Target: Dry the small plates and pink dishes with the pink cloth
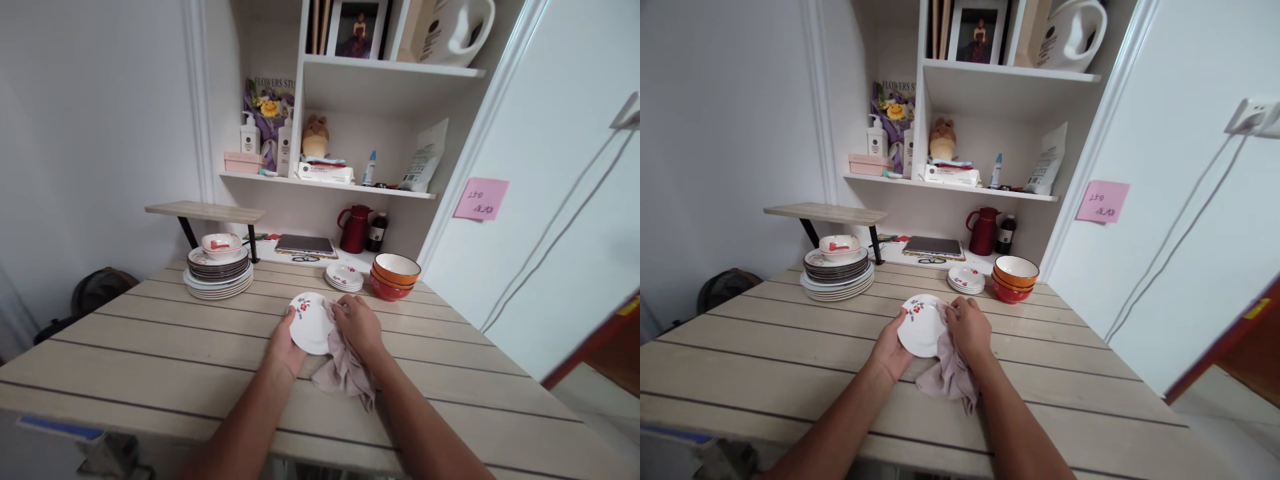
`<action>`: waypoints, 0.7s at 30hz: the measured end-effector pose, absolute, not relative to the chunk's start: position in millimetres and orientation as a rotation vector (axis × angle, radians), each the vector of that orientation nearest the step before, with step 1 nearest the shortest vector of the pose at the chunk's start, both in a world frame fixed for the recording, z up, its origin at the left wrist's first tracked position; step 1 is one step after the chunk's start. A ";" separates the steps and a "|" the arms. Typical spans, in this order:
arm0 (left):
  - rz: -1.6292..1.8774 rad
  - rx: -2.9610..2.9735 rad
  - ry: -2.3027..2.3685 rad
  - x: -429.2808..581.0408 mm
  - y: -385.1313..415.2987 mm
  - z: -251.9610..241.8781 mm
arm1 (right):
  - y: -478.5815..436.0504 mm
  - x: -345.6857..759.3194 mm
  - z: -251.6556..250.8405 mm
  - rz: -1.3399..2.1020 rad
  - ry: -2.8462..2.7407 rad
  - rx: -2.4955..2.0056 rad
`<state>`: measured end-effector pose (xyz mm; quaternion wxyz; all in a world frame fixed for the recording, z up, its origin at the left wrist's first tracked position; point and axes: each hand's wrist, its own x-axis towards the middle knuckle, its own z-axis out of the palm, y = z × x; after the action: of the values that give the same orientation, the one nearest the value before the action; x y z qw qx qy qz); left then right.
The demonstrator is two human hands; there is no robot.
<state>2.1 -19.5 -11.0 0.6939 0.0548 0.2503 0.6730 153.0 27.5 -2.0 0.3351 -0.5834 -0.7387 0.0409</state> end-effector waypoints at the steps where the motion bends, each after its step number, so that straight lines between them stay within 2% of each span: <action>1: 1.539 0.098 0.554 -0.8 -18.5 -10.1 | 21.8 147.7 -2.0 0.122 -1.981 -1.494; 4: 1.602 0.073 0.546 -7.0 -16.9 -8.5 | 2.0 125.2 -2.6 0.141 -2.169 -1.336; 8: 1.513 0.118 0.549 -1.3 -19.2 -9.7 | -10.5 105.3 -3.5 0.096 -2.252 -1.173; 14: 1.273 0.334 0.586 16.0 -23.6 -13.5 | 16.3 130.3 -0.2 0.067 -1.959 -1.361; 18: 1.332 0.265 0.585 12.7 -21.7 -11.4 | 29.8 145.5 -0.5 0.076 -1.835 -1.462; 21: 1.506 0.143 0.589 3.7 -18.9 -6.7 | 23.4 140.3 -5.1 0.143 -1.928 -1.445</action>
<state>3.7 -18.9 -6.7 0.6882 0.0640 0.2634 0.6730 140.3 23.4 -5.1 0.3560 -0.5595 -0.7464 0.0555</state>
